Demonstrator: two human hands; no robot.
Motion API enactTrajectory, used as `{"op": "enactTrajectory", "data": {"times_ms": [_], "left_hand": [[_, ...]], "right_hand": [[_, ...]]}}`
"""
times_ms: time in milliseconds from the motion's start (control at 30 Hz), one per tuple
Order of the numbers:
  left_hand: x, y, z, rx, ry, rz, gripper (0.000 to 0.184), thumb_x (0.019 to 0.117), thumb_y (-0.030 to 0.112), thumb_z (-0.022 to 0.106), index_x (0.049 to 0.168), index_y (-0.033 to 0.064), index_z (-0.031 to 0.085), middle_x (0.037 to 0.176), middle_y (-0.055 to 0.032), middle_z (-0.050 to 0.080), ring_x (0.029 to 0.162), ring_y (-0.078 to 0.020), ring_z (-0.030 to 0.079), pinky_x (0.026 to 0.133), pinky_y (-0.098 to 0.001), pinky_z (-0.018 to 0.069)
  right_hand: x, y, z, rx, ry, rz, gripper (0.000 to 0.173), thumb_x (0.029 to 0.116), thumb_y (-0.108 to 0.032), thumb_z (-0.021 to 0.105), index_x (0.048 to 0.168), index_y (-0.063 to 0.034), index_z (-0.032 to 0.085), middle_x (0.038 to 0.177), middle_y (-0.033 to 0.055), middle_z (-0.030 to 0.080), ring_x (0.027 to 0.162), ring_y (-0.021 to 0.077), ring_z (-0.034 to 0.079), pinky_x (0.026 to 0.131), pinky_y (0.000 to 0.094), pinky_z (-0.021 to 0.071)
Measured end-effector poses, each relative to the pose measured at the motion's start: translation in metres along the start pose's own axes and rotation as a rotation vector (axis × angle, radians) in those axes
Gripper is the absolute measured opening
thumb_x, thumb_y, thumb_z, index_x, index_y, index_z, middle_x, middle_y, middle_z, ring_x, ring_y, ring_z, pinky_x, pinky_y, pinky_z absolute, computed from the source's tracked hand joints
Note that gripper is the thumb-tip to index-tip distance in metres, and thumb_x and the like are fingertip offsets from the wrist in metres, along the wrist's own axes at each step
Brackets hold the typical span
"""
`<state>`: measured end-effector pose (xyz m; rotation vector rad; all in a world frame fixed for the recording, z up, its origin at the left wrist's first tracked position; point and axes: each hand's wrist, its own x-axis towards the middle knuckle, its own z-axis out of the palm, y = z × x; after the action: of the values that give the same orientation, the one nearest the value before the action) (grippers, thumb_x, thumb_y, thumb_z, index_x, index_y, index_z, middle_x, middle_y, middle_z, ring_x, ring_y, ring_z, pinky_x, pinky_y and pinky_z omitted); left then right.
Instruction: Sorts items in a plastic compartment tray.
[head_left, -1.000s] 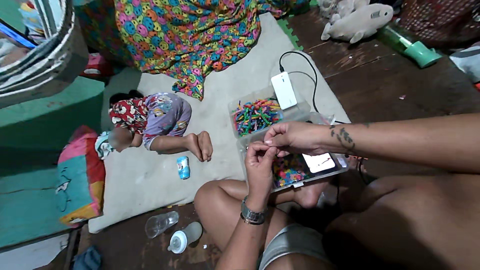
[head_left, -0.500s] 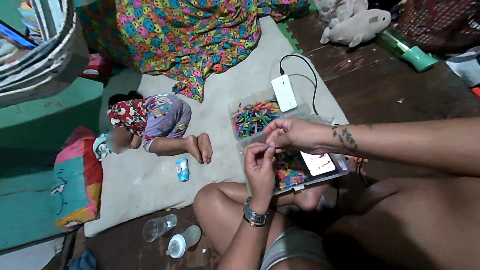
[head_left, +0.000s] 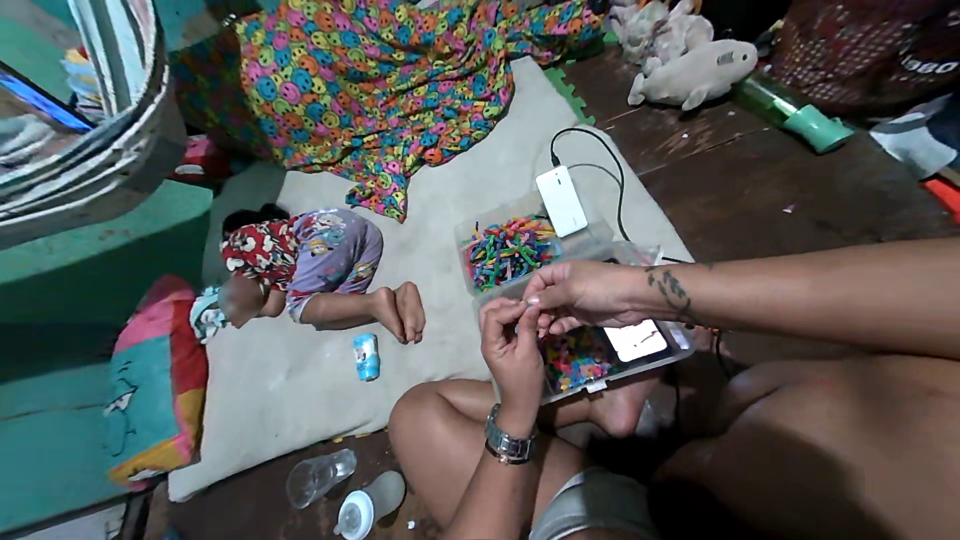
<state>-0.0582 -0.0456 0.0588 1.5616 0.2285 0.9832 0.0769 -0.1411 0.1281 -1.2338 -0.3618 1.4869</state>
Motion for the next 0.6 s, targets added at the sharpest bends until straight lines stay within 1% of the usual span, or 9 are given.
{"op": "enactTrajectory", "data": {"times_ms": [100, 200, 267, 333, 400, 433, 500, 533, 600], "left_hand": [[0.001, 0.003, 0.0, -0.044, -0.018, -0.079, 0.008, 0.0923, 0.003, 0.072, 0.098, 0.0061, 0.067, 0.1, -0.0014, 0.064, 0.092, -0.0066, 0.064, 0.082, -0.0218, 0.0577], [0.006, 0.008, 0.0, -0.123, -0.027, -0.243, 0.008, 0.0926, -0.001, 0.067, 0.095, 0.006, 0.066, 0.096, -0.0015, 0.067, 0.085, -0.0074, 0.066, 0.077, -0.0235, 0.0582], [0.01, 0.009, -0.003, -0.158, -0.042, -0.339, 0.006, 0.0945, 0.001, 0.064, 0.093, 0.0066, 0.065, 0.092, -0.0012, 0.067, 0.084, -0.008, 0.065, 0.077, -0.0253, 0.0576], [0.011, 0.009, -0.007, -0.181, -0.045, -0.423, 0.008, 0.0963, 0.002, 0.058, 0.092, 0.0066, 0.063, 0.089, -0.0014, 0.065, 0.082, -0.0092, 0.064, 0.078, -0.0279, 0.0571], [0.01, 0.01, -0.008, -0.183, -0.063, -0.473, 0.009, 0.0974, 0.002, 0.055, 0.092, 0.0068, 0.06, 0.087, -0.0007, 0.064, 0.082, -0.0092, 0.064, 0.08, -0.0294, 0.0577], [0.009, 0.01, -0.008, -0.178, -0.071, -0.474, 0.009, 0.0976, 0.002, 0.055, 0.092, 0.0072, 0.06, 0.087, -0.0001, 0.063, 0.081, -0.0087, 0.064, 0.08, -0.0287, 0.0575], [0.008, 0.011, -0.007, -0.153, -0.072, -0.423, 0.008, 0.0983, 0.002, 0.055, 0.094, 0.0072, 0.06, 0.086, 0.0011, 0.063, 0.08, -0.0072, 0.064, 0.077, -0.0265, 0.0575], [0.008, 0.011, -0.007, -0.137, -0.056, -0.387, 0.008, 0.098, 0.001, 0.055, 0.094, 0.0068, 0.06, 0.086, 0.0015, 0.064, 0.078, -0.006, 0.064, 0.075, -0.0247, 0.0574], [0.009, 0.012, -0.006, -0.117, -0.018, -0.342, 0.009, 0.0969, -0.002, 0.056, 0.095, 0.0055, 0.061, 0.085, 0.0011, 0.065, 0.077, -0.0049, 0.064, 0.072, -0.022, 0.0567]], "right_hand": [[0.002, 0.001, 0.0, -0.068, 0.048, -0.061, 0.003, 0.1044, -0.004, 0.054, 0.104, -0.0025, 0.056, 0.078, 0.002, 0.058, 0.065, 0.0062, 0.06, 0.064, 0.0184, 0.0534], [0.002, 0.0, -0.001, -0.231, 0.092, -0.116, 0.007, 0.1045, -0.007, 0.056, 0.105, -0.0005, 0.058, 0.078, 0.0025, 0.058, 0.066, 0.0057, 0.06, 0.066, 0.0196, 0.0531], [-0.001, -0.002, 0.0, -0.338, 0.111, -0.128, 0.011, 0.1054, -0.01, 0.056, 0.107, 0.0005, 0.059, 0.08, 0.0033, 0.059, 0.068, 0.0053, 0.06, 0.068, 0.0205, 0.0534], [-0.003, -0.004, 0.0, -0.415, 0.095, -0.132, 0.011, 0.1052, -0.01, 0.056, 0.106, 0.0006, 0.059, 0.08, 0.0038, 0.059, 0.067, 0.0054, 0.06, 0.069, 0.0212, 0.0539], [-0.004, -0.005, -0.001, -0.449, 0.046, -0.115, 0.01, 0.105, -0.009, 0.056, 0.106, 0.0008, 0.059, 0.08, 0.0039, 0.059, 0.067, 0.0051, 0.06, 0.068, 0.0208, 0.054], [-0.005, -0.006, -0.002, -0.42, 0.021, -0.097, 0.009, 0.105, -0.008, 0.056, 0.105, 0.0007, 0.058, 0.08, 0.0039, 0.059, 0.066, 0.0055, 0.06, 0.068, 0.0206, 0.054], [-0.004, -0.004, -0.003, -0.26, -0.024, -0.069, 0.007, 0.1056, -0.007, 0.053, 0.103, -0.0013, 0.055, 0.08, 0.0035, 0.059, 0.067, 0.007, 0.062, 0.068, 0.0213, 0.0551], [-0.003, -0.003, -0.003, -0.164, -0.042, -0.053, 0.007, 0.1065, -0.009, 0.051, 0.103, -0.003, 0.053, 0.081, 0.0032, 0.06, 0.069, 0.0077, 0.062, 0.07, 0.022, 0.0556], [-0.002, -0.002, 0.0, -0.044, -0.048, -0.034, 0.011, 0.1068, -0.015, 0.054, 0.104, -0.0048, 0.052, 0.085, 0.0036, 0.061, 0.074, 0.0084, 0.064, 0.073, 0.0228, 0.0565]]}}
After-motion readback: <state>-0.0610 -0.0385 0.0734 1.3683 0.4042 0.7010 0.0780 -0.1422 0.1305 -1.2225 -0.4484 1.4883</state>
